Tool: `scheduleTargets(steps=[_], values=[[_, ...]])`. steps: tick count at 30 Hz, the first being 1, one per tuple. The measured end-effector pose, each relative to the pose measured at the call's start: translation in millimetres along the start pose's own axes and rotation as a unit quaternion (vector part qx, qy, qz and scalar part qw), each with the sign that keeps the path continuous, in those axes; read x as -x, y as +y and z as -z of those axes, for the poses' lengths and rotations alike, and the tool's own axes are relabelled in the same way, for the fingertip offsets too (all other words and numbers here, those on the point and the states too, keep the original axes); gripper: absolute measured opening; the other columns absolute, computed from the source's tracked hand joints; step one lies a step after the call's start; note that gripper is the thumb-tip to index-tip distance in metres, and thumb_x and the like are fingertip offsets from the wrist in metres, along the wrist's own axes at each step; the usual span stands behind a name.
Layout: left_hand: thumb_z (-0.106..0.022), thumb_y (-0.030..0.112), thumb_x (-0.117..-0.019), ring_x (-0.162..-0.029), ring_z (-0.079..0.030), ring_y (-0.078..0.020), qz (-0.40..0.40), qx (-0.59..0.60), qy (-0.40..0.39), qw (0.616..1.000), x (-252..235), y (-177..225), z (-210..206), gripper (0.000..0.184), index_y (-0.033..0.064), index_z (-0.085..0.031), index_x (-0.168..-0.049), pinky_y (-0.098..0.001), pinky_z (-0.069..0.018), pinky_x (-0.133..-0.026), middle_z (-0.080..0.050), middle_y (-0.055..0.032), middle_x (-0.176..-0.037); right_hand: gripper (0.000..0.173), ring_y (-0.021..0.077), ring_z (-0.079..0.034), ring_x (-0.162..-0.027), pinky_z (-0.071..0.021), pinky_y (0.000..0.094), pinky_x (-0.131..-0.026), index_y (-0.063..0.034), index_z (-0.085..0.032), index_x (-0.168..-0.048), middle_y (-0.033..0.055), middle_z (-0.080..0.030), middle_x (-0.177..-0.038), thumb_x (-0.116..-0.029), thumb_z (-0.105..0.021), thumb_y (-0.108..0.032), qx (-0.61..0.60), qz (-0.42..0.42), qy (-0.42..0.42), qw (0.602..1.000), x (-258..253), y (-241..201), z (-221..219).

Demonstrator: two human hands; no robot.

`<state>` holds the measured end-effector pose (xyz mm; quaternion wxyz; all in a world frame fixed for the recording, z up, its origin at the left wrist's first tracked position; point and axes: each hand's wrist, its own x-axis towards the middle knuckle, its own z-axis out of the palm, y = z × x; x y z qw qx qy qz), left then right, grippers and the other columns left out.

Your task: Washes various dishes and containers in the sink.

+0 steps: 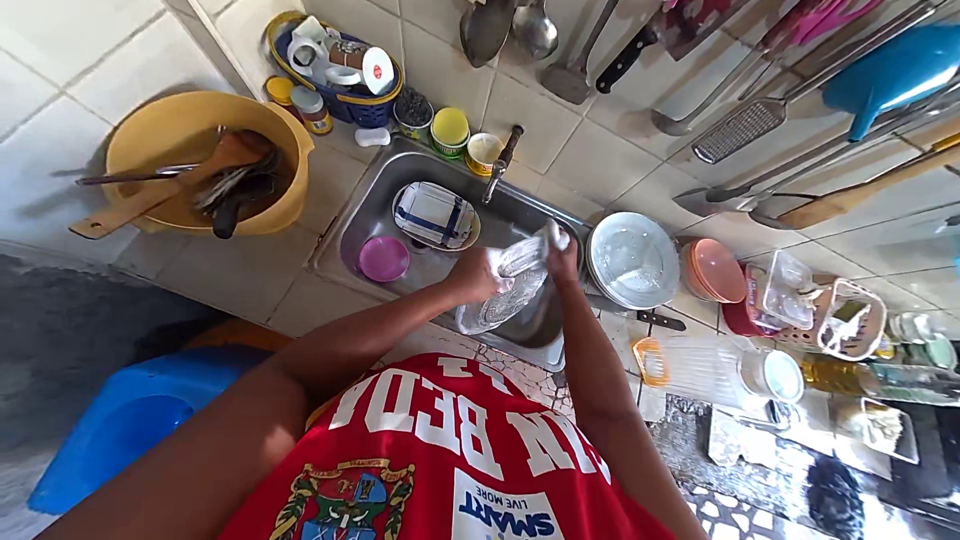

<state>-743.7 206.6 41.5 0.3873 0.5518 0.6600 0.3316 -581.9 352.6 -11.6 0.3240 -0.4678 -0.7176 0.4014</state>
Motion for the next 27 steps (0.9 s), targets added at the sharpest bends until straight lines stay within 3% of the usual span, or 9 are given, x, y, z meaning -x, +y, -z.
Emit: scheduleTargets(steps=[2, 4, 7, 11, 14, 17, 20, 23, 27], values=[[-0.081, 0.016, -0.0873, -0.088, -0.07, -0.0298, -0.007, 0.001, 0.013, 1.0, 3, -1, -1, 0.025, 0.0002, -0.072, -0.105, -0.054, -0.0548, -0.084, -0.072, -0.0173, -0.094, 0.044, 0.0185, -0.065, -0.094, -0.0553, 0.0384, -0.089, 0.0097, -0.061, -0.12, 0.0192, -0.067, -0.104, -0.1111, -0.041, -0.028, -0.083, -0.118, 0.043, 0.989, -4, 35, 1], [-0.081, 0.018, -0.0882, -0.087, -0.069, -0.0278, -0.005, 0.015, 0.013, 1.0, -1, -2, 1, 0.025, 0.001, -0.072, -0.105, -0.0523, -0.0549, -0.082, -0.072, -0.016, -0.093, 0.046, 0.0233, -0.064, -0.097, -0.0529, 0.0414, -0.092, 0.0119, -0.062, -0.118, 0.0235, -0.067, -0.106, -0.112, -0.039, -0.028, -0.058, -0.133, 0.062, 0.987, -4, 28, -1], [-0.079, 0.02, -0.088, -0.089, -0.068, -0.026, -0.005, -0.003, -0.01, 1.0, -8, 1, 3, 0.024, 0.0021, -0.072, -0.101, -0.0518, -0.0534, -0.084, -0.071, -0.0142, -0.092, 0.034, 0.0379, -0.068, -0.108, -0.0511, 0.0557, -0.1, 0.0117, -0.067, -0.116, 0.0291, -0.07, -0.11, -0.103, -0.054, -0.017, 0.118, -0.006, -0.016, 0.993, 2, -30, 2], [-0.078, 0.017, -0.0879, -0.098, -0.069, -0.033, -0.038, -0.023, 0.021, 0.999, -14, 11, 2, 0.026, -0.0026, -0.072, -0.103, -0.0569, -0.0522, -0.091, -0.072, -0.0203, -0.098, 0.03, 0.0445, -0.071, -0.1, -0.0543, 0.0619, -0.087, -0.0011, -0.078, -0.105, 0.0232, -0.075, -0.1, -0.0866, -0.072, -0.024, 0.28, 0.261, -0.079, 0.92, 3, -90, -8], [-0.079, 0.022, -0.0878, -0.099, -0.069, -0.0247, -0.051, 0.018, 0.064, 0.996, -16, 11, 1, 0.034, 0.0011, -0.071, -0.114, -0.0504, -0.0532, -0.092, -0.073, -0.0153, -0.102, 0.031, 0.0393, -0.069, -0.11, -0.0516, 0.0582, -0.1, 0.0053, -0.073, -0.114, 0.0253, -0.073, -0.111, -0.0957, -0.066, -0.019, 0.176, 0.125, -0.074, 0.974, -21, -76, 6], [-0.079, 0.02, -0.0867, -0.094, -0.07, -0.0214, -0.043, 0.052, 0.094, 0.993, -4, 8, 0, 0.036, -0.0008, -0.071, -0.115, -0.0467, -0.055, -0.091, -0.073, -0.0144, -0.101, 0.044, 0.0144, -0.063, -0.083, -0.0558, 0.0362, -0.079, 0.0037, -0.064, -0.115, 0.0109, -0.066, -0.094, -0.1096, -0.045, -0.035, -0.045, -0.085, -0.002, 0.995, -36, -18, 15], [-0.079, 0.022, -0.0872, -0.091, -0.07, -0.0199, -0.041, 0.081, 0.141, 0.986, 7, -6, -8, 0.038, -0.0013, -0.07, -0.115, -0.0449, -0.0568, -0.089, -0.073, -0.014, -0.1, 0.064, 0.0243, -0.065, -0.106, -0.0552, 0.049, -0.091, -0.0052, -0.06, -0.134, 0.0158, -0.067, -0.119, -0.1068, -0.036, -0.058, -0.142, -0.241, 0.02, 0.96, -26, 37, 17], [-0.079, 0.02, -0.0888, -0.093, -0.07, -0.0275, 0.026, 0.079, 0.078, 0.993, -2, -13, -3, 0.041, -0.0052, -0.066, -0.119, -0.0499, -0.0568, -0.09, -0.071, -0.0199, -0.104, 0.054, 0.0322, -0.063, -0.115, -0.0507, 0.0522, -0.101, 0.0046, -0.058, -0.133, 0.0249, -0.064, -0.125, -0.1108, -0.039, -0.041, -0.043, -0.177, 0.013, 0.983, -36, 26, 24], [-0.081, 0.013, -0.0855, -0.085, -0.067, -0.0274, 0.09, 0.067, -0.015, 0.994, -38, 6, 12, 0.034, -0.004, -0.067, -0.111, -0.0499, -0.0558, -0.081, -0.069, -0.0186, -0.097, 0.042, 0.0439, -0.064, -0.117, -0.0484, 0.0673, -0.099, 0.0039, -0.068, -0.117, 0.0275, -0.068, -0.12, -0.1006, -0.061, -0.034, 0.258, -0.077, -0.131, 0.954, -38, -81, 22]])
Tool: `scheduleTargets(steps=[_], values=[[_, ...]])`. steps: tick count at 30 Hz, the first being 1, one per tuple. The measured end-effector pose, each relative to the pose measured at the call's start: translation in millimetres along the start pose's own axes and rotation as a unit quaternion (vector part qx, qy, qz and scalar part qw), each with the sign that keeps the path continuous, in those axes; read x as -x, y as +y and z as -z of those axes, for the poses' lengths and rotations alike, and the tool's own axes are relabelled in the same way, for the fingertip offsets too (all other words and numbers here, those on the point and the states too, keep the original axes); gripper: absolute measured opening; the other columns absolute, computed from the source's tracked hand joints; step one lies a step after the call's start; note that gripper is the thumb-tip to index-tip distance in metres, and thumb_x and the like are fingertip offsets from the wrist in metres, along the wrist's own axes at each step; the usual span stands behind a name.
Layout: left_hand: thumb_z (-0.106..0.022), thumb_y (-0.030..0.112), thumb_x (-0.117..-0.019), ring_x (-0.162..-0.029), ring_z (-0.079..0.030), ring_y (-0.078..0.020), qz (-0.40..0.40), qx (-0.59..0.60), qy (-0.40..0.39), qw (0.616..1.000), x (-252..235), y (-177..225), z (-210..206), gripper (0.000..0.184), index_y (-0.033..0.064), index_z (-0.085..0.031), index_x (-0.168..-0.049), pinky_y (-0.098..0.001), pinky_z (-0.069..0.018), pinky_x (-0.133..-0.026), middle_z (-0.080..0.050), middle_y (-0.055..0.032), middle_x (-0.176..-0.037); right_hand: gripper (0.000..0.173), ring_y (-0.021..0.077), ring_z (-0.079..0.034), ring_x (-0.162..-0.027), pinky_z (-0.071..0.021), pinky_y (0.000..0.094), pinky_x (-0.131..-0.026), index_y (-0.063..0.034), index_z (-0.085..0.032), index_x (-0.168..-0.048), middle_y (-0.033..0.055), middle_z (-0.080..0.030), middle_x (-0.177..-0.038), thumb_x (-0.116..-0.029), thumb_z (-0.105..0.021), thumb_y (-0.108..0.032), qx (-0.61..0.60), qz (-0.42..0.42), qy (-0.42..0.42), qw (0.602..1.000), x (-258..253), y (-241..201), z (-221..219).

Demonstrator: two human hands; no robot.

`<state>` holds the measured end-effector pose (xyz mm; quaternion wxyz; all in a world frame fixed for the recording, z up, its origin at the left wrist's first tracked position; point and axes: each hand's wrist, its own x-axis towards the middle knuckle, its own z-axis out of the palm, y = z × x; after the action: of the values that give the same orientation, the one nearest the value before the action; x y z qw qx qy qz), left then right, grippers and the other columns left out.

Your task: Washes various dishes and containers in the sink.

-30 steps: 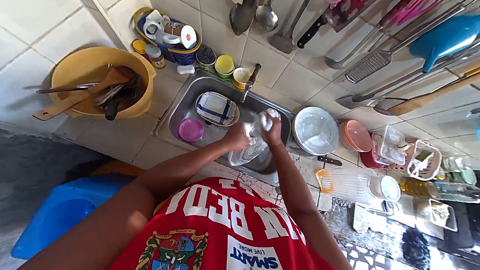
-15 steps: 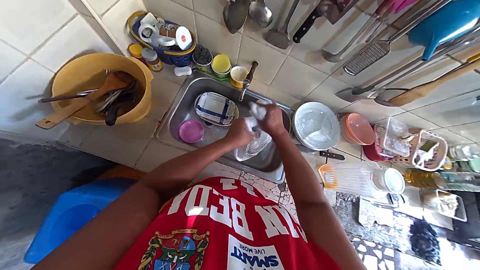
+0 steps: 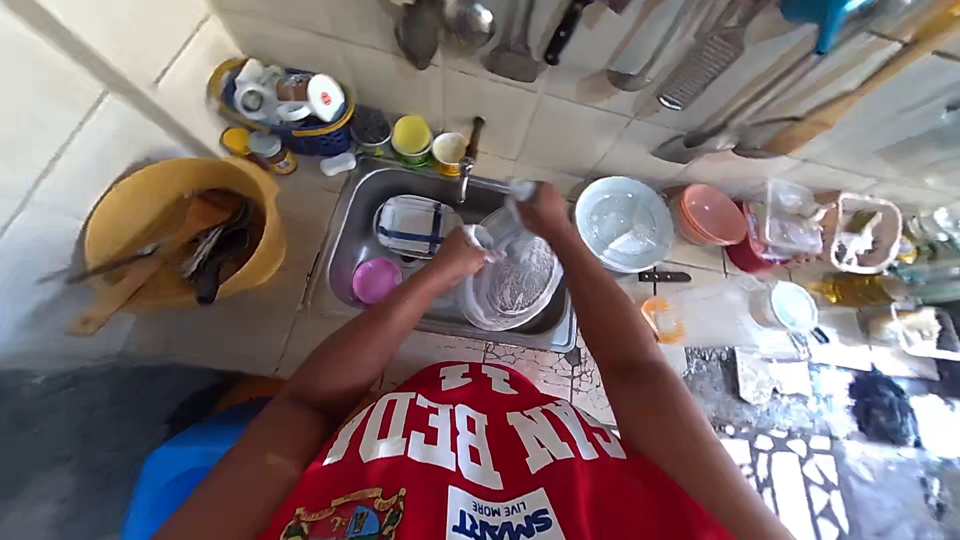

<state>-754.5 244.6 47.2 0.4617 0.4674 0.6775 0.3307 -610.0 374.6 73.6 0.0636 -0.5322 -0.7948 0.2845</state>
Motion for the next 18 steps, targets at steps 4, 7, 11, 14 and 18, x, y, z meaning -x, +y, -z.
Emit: scheduleTargets(steps=[4, 7, 11, 14, 18], values=[[-0.078, 0.012, -0.0888, -0.076, -0.066, -0.021, -0.028, -0.002, 0.052, 0.998, 1, 21, -7, 0.034, -0.0036, -0.065, -0.116, -0.0426, -0.0582, -0.072, -0.069, -0.0157, -0.096, 0.037, 0.0412, -0.065, -0.118, -0.0494, 0.0644, -0.099, -0.0018, -0.07, -0.122, 0.0231, -0.07, -0.121, -0.0996, -0.062, -0.03, 0.01, 0.093, 0.022, 0.995, 0, -33, 5], [-0.079, 0.021, -0.0885, -0.07, -0.065, -0.0202, -0.071, -0.024, 0.087, 0.993, 11, 2, 2, 0.039, -0.0035, -0.065, -0.115, -0.0432, -0.0585, -0.07, -0.07, -0.014, -0.091, 0.035, 0.038, -0.063, -0.123, -0.0475, 0.0591, -0.106, 0.0022, -0.066, -0.126, 0.0241, -0.068, -0.126, -0.1069, -0.052, -0.023, -0.175, 0.037, 0.067, 0.982, -24, 25, -9], [-0.071, 0.006, -0.0884, -0.061, -0.062, -0.0069, -0.074, 0.081, 0.113, 0.988, 25, -17, 0, 0.033, -0.0033, -0.053, -0.115, -0.0265, -0.0579, -0.059, -0.063, -0.0015, -0.083, 0.036, 0.0359, -0.062, -0.123, -0.0464, 0.0502, -0.108, 0.0086, -0.062, -0.13, 0.0274, -0.065, -0.129, -0.1101, -0.046, -0.018, -0.344, -0.057, 0.1, 0.932, -6, 90, -48], [-0.073, 0.007, -0.0891, -0.095, -0.068, -0.0103, -0.023, 0.033, 0.037, 0.999, 17, -12, 11, 0.058, -0.0068, -0.046, -0.139, -0.0289, -0.0585, -0.086, -0.067, -0.0111, -0.115, 0.032, 0.0301, -0.068, -0.115, -0.0527, 0.0518, -0.1, 0.0002, -0.069, -0.119, 0.0183, -0.072, -0.119, -0.1071, -0.052, -0.024, -0.208, -0.026, 0.069, 0.975, 12, 70, -29], [-0.072, 0.009, -0.0899, -0.073, -0.062, -0.0022, -0.036, -0.071, -0.036, 0.996, 8, 19, 10, 0.032, -0.0007, -0.058, -0.117, -0.023, -0.0567, -0.069, -0.063, 0.0005, -0.089, 0.028, 0.0282, -0.066, -0.117, -0.0524, 0.0534, -0.095, -0.0072, -0.072, -0.119, 0.0111, -0.072, -0.12, -0.1019, -0.06, -0.027, -0.038, 0.092, 0.022, 0.995, 27, -8, -3]])
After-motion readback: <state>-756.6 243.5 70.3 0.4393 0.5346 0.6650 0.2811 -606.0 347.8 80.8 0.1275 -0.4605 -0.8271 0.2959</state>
